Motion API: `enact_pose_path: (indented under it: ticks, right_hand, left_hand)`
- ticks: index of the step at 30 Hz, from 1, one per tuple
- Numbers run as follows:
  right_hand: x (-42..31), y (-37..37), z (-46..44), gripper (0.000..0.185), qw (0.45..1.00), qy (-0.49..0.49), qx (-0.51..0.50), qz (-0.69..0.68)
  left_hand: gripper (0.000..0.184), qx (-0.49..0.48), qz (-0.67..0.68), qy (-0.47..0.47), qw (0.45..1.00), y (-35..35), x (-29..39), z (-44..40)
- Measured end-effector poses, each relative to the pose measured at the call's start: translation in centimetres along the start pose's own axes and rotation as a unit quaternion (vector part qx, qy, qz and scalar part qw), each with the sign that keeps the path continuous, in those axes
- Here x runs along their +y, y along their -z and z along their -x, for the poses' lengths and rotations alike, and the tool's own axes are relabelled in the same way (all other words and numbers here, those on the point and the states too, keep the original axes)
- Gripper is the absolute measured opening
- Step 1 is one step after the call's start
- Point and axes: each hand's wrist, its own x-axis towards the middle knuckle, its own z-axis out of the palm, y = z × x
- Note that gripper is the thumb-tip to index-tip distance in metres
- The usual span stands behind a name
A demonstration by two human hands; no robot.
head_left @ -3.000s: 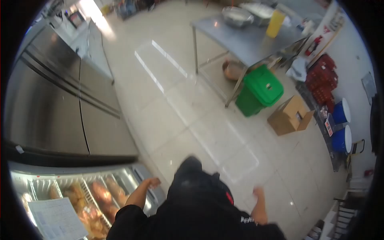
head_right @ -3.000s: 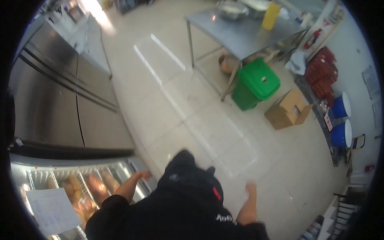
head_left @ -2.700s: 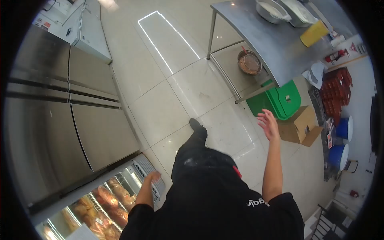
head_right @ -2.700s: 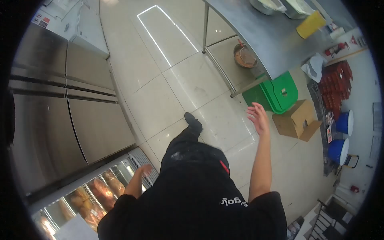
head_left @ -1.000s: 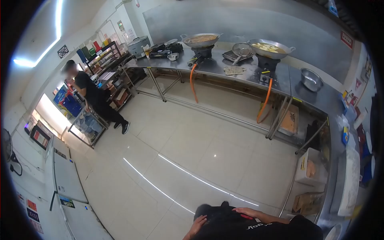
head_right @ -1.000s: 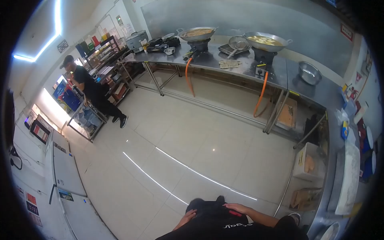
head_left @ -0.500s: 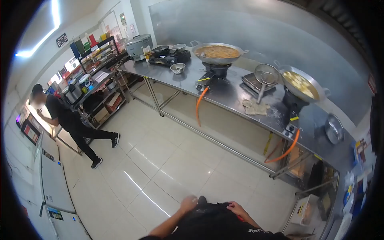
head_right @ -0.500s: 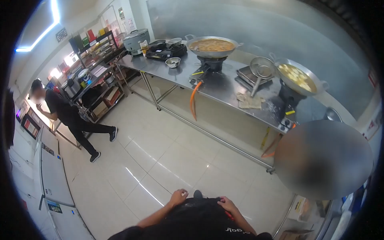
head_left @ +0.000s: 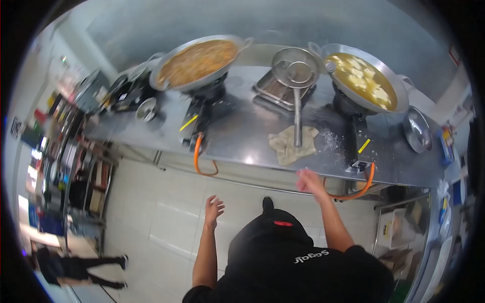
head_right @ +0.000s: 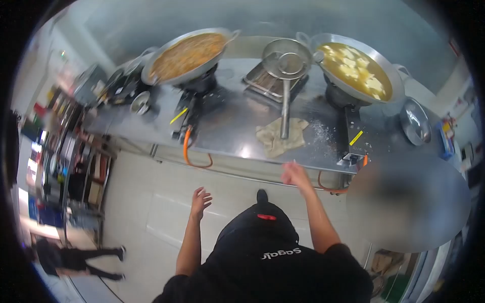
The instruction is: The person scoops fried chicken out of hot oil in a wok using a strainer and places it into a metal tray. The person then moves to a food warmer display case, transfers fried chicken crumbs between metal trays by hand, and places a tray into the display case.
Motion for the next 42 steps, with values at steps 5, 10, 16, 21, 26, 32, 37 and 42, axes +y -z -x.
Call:
enact_pose_path:
  ticks: [5,10,16,21,26,32,37,42]
  right_hand:
    - [-10.6,1.7,-13.0,0.038,0.977,-0.03,0.155,-0.142]
    - [-11.2,0.6,-19.7,0.033,0.957,-0.065,-0.025,-0.281]
    - [-11.9,-1.2,-17.7,0.014,0.927,-0.054,-0.023,-0.37]
    - [-12.6,-2.7,-11.8,0.017,0.944,-0.084,0.041,-0.316]
    - [-12.5,-2.9,-9.2,0.022,0.957,-0.066,0.026,-0.283]
    - [-14.7,-2.0,-10.0,0.021,0.986,-0.027,0.166,0.019]
    - [-10.1,-0.2,-14.5,0.032,0.905,0.094,0.31,0.276]
    - [-9.1,0.1,-16.2,0.034,0.897,0.1,0.318,0.29]
  left_hand:
    - [0.037,0.113,0.096,-0.056,0.987,1.9,6.6,-8.2]
    - [0.03,0.197,0.024,-0.077,0.977,2.7,9.3,-15.0]
    - [0.011,-0.017,-0.108,-0.282,0.953,-8.5,15.1,-18.0]
    - [0.053,-0.321,0.001,0.029,0.947,-23.4,22.8,-20.2]
    - [0.052,-0.392,0.109,0.234,0.883,-30.0,27.1,-24.1]
    - [0.021,-0.444,0.107,0.09,0.885,-30.1,30.1,-23.1]
    - [0.022,-0.361,0.041,-0.019,0.931,-28.1,31.1,-21.1]
    - [0.024,-0.276,-0.007,-0.056,0.96,-28.9,28.4,-22.6]
